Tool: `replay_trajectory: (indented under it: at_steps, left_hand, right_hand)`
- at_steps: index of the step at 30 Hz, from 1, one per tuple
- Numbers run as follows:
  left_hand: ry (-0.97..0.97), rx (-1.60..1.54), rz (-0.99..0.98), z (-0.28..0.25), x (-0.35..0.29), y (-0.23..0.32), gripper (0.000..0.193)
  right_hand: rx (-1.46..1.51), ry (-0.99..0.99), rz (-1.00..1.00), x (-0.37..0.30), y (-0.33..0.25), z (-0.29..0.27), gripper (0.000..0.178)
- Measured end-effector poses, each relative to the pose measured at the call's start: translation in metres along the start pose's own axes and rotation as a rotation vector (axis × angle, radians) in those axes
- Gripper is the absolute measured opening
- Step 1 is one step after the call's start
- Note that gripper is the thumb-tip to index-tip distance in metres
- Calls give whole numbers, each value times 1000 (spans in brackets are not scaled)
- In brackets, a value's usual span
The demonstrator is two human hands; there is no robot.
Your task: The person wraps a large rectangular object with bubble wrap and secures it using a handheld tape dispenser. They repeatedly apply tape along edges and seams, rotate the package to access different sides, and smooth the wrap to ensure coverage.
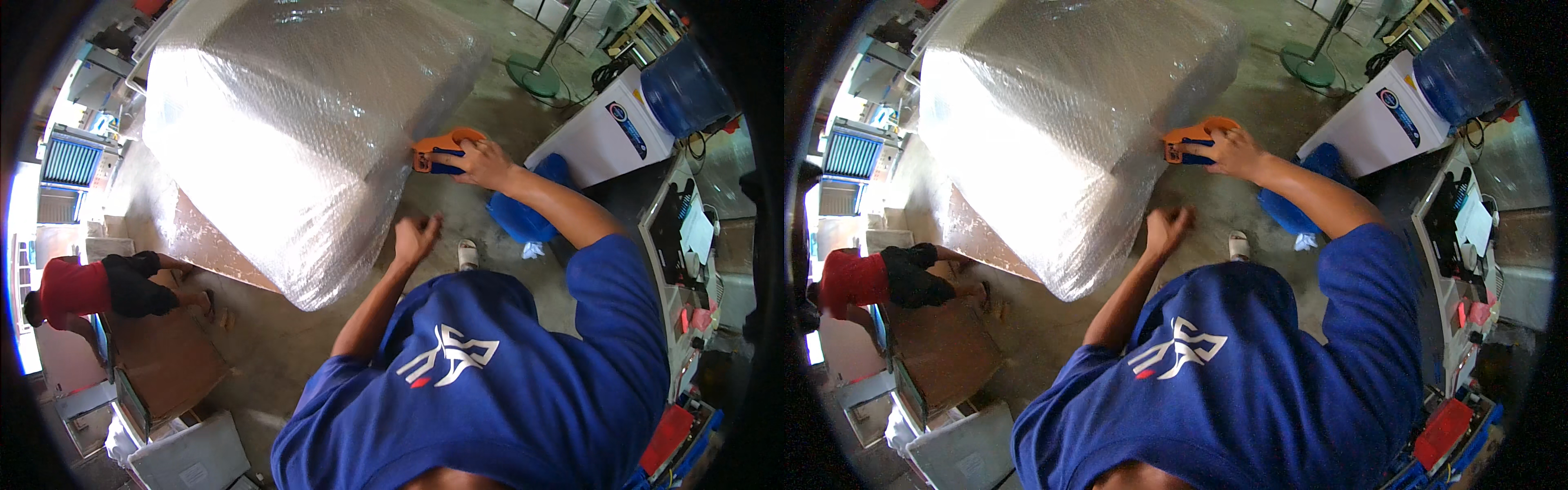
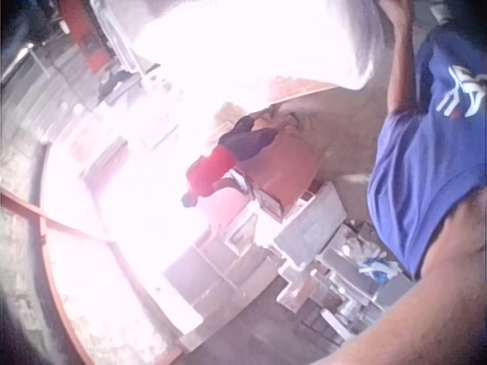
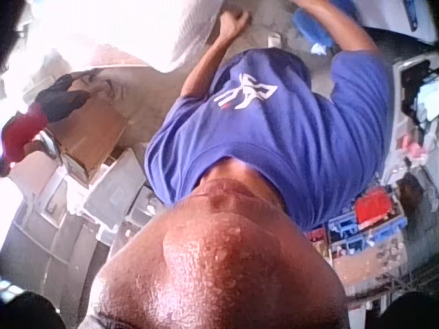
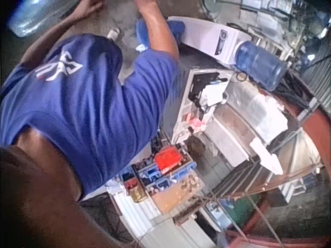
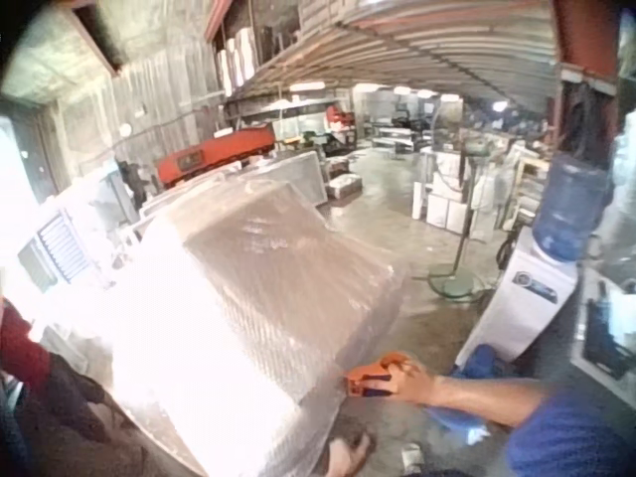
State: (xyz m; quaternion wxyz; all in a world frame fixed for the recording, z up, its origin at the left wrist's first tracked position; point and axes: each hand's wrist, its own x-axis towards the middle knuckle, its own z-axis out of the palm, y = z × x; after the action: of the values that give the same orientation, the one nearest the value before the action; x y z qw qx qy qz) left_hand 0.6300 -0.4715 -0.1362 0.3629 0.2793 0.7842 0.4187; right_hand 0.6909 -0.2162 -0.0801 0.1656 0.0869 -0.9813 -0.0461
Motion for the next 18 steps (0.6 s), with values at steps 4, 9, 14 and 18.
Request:
replay_trajectory:
  at_steps: [4, 9, 14, 18]
  left_hand:
    - [-274, 557, 370, -51, -44, 85, 44]
    - [26, 1590, 795, -81, 10, 84, 52]
    - [6, 2303, 573, -72, 30, 75, 64]
    - [-110, 2361, 480, -65, 39, 77, 64]
  right_hand:
    - [63, -118, 29, 12, 19, 8, 90]
    - [38, 122, -121, 15, 35, 36, 86]
    - [124, 105, -46, 4, 35, 47, 86]
    - [-19, 293, -53, 0, 44, 70, 83]
